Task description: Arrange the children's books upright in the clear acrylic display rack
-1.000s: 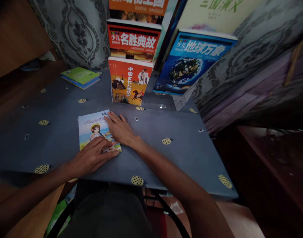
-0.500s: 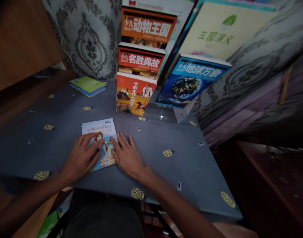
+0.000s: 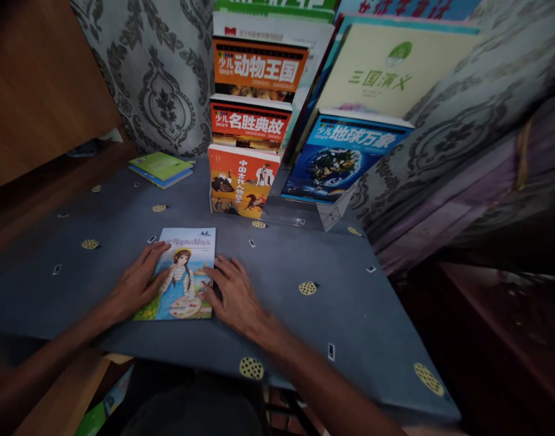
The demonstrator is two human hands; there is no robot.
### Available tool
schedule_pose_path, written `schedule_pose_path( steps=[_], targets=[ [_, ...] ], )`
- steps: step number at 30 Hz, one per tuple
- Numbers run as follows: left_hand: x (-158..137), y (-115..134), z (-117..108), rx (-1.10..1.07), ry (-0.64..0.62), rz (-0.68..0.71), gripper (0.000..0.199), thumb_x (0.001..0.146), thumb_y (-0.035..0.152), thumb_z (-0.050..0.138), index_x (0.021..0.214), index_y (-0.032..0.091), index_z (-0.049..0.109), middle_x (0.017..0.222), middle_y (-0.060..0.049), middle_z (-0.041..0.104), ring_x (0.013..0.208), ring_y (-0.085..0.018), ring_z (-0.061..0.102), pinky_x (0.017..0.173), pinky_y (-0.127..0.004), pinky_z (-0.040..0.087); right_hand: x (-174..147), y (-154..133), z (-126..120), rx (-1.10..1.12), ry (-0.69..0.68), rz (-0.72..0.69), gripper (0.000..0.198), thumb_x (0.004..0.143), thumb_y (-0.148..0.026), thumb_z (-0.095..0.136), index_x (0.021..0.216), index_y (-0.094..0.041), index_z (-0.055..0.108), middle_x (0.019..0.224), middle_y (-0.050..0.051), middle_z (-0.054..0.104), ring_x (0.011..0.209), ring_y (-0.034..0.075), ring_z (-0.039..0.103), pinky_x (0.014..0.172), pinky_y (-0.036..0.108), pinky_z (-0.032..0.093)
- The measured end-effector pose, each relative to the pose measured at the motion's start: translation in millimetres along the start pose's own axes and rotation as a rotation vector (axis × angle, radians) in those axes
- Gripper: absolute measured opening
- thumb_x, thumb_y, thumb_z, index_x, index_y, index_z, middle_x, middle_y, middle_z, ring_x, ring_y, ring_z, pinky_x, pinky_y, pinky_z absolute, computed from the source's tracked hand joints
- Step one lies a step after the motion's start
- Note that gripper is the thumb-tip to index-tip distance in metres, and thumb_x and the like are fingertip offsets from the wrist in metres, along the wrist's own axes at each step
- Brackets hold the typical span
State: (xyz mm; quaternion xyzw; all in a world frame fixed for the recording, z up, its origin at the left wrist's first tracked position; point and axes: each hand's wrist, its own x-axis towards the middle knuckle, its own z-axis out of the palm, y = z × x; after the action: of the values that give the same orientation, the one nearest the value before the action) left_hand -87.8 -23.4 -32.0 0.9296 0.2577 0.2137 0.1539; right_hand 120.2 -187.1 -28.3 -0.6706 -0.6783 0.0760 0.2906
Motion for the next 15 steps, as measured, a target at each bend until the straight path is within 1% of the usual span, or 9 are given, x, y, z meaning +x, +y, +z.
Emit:
schedule_pose_path(
  steps=[2, 4, 6, 9, 12, 14, 15],
  targets=[
    [8, -5, -2, 0.001, -0.044, 0.039, 0.044, 0.102, 0.037, 0.037, 0.141, 0.017, 0.045, 0.149, -0.018, 0.049, 0.138, -0.032, 0.049, 0.112, -0.05, 0.045, 0, 1, 2, 0.064, 0.063, 0.019, 0.034, 0.097, -0.026, 0.052, 0.127, -0.018, 0.067, 0.131, 0.015, 0.068, 0.132, 0.028, 0.058, 0.112, 0.053, 0.045],
    [15, -6, -2, 0.018, -0.075, 0.053, 0.043, 0.101, 0.037, 0.038, 0.138, 0.017, 0.047, 0.148, -0.018, 0.049, 0.139, -0.032, 0.048, 0.112, -0.05, 0.044, 0, 2, 3, 0.118, 0.097, 0.033, 0.032, 0.096, -0.023, 0.052, 0.123, -0.019, 0.069, 0.128, 0.014, 0.069, 0.13, 0.027, 0.059, 0.109, 0.05, 0.048],
    [21, -3, -2, 0.037, -0.081, 0.02, 0.044, 0.099, 0.038, 0.04, 0.138, 0.017, 0.048, 0.148, -0.019, 0.048, 0.137, -0.034, 0.049, 0.11, -0.052, 0.045, 0, 3, 5, 0.151, 0.114, 0.043, 0.031, 0.096, -0.022, 0.053, 0.122, -0.019, 0.07, 0.127, 0.013, 0.069, 0.13, 0.027, 0.058, 0.108, 0.049, 0.049],
    [29, 5, 1, 0.026, -0.041, -0.079, 0.049, 0.097, 0.04, 0.044, 0.139, 0.015, 0.046, 0.145, -0.021, 0.048, 0.133, -0.037, 0.052, 0.108, -0.055, 0.045, -1, 3, 7, 0.167, 0.125, 0.047, 0.03, 0.096, -0.021, 0.053, 0.122, -0.018, 0.069, 0.128, 0.014, 0.069, 0.132, 0.027, 0.057, 0.109, 0.049, 0.048],
    [38, 9, 1, -0.121, 0.008, -0.14, 0.055, 0.095, 0.041, 0.048, 0.143, 0.016, 0.042, 0.139, -0.019, 0.051, 0.13, -0.035, 0.053, 0.11, -0.054, 0.043, -2, 2, 8, 0.153, 0.129, 0.043, 0.03, 0.095, -0.02, 0.055, 0.123, -0.017, 0.068, 0.13, 0.015, 0.068, 0.133, 0.029, 0.056, 0.109, 0.05, 0.048],
    [44, 6, -1, -0.324, 0.049, -0.217, 0.059, 0.091, 0.041, 0.055, 0.144, 0.018, 0.041, 0.138, -0.018, 0.053, 0.127, -0.032, 0.056, 0.108, -0.052, 0.045, -3, 2, 8, 0.149, 0.125, 0.056, 0.03, 0.095, -0.02, 0.057, 0.122, -0.017, 0.069, 0.13, 0.015, 0.067, 0.133, 0.029, 0.056, 0.109, 0.05, 0.048],
    [47, 4, -3, -0.444, 0.082, -0.291, 0.062, 0.088, 0.04, 0.059, 0.143, 0.019, 0.041, 0.138, -0.017, 0.053, 0.124, -0.031, 0.059, 0.105, -0.05, 0.048, -3, 2, 9, 0.154, 0.125, 0.068, 0.029, 0.095, -0.02, 0.058, 0.122, -0.017, 0.069, 0.129, 0.015, 0.068, 0.133, 0.029, 0.056, 0.109, 0.05, 0.048]
  ],
)
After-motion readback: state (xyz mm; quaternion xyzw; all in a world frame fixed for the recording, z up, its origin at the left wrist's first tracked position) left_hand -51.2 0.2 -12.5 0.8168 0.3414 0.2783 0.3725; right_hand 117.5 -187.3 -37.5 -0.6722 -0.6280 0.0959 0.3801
